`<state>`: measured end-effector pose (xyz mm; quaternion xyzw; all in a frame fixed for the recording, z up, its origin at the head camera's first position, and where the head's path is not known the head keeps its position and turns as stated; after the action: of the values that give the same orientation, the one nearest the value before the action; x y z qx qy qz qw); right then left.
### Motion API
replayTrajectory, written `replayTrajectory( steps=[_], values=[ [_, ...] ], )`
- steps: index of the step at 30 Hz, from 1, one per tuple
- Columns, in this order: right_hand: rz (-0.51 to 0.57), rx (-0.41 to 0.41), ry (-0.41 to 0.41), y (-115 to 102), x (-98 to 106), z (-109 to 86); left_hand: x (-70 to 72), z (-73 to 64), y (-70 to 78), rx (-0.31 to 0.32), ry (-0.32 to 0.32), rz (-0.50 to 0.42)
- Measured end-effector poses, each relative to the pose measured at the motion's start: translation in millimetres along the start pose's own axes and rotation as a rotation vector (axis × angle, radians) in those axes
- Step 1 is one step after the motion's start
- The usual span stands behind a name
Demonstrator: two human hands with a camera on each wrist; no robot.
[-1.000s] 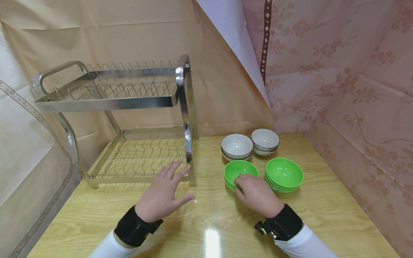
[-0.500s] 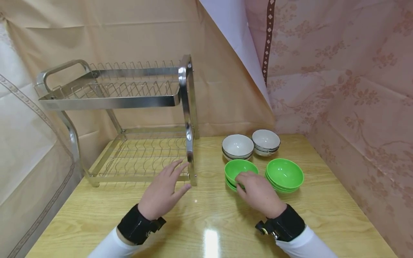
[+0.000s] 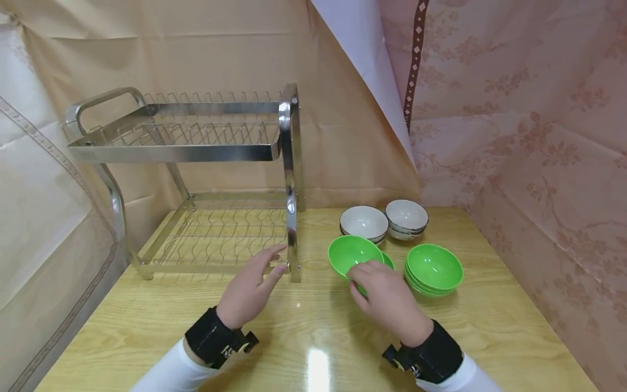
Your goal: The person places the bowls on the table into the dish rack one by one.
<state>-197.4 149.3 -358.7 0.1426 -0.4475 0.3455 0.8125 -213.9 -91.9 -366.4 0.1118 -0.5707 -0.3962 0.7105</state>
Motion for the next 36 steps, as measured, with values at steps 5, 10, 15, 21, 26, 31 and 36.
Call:
replayTrajectory(
  steps=[5, 10, 15, 21, 26, 31, 36],
  values=[
    [0.056, 0.127, 0.069, -28, 6, 3.8, -6.3, 0.4, -2.7, 0.1, -0.124, -0.412],
    [0.118, 0.234, 0.119, -51, 9, 2.1, -20.2, 2.7, 1.9, 0.158, -0.31, -0.809],
    [0.159, 0.3, 0.149, -64, 9, 0.3, -30.7, 0.5, 3.4, 0.267, -0.437, -1.063],
    [0.193, 0.344, 0.138, -72, 7, -0.2, -33.2, -3.1, 1.7, 0.314, -0.514, -1.192],
    [0.217, 0.342, 0.12, -73, 5, 0.2, -27.5, -2.2, -2.9, 0.295, -0.505, -1.208],
    [0.245, 0.364, 0.123, -76, 2, 3.3, -18.2, -0.9, -6.2, 0.276, -0.473, -1.139],
    [0.235, 0.357, 0.145, -80, 0, 11.5, 2.1, 4.4, -10.4, 0.26, -0.404, -1.092]
  ],
)
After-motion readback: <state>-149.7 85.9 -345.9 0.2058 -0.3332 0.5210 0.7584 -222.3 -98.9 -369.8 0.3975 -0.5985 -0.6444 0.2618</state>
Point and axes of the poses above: each hand's wrist, its own z-axis towards the middle knuckle, its own x-axis out of the back of the hand, y = z × x, the point moved 5 cm from there along z, towards the middle knuckle, and after that the axes turned 1 degree about y, right-handed, at the moved point
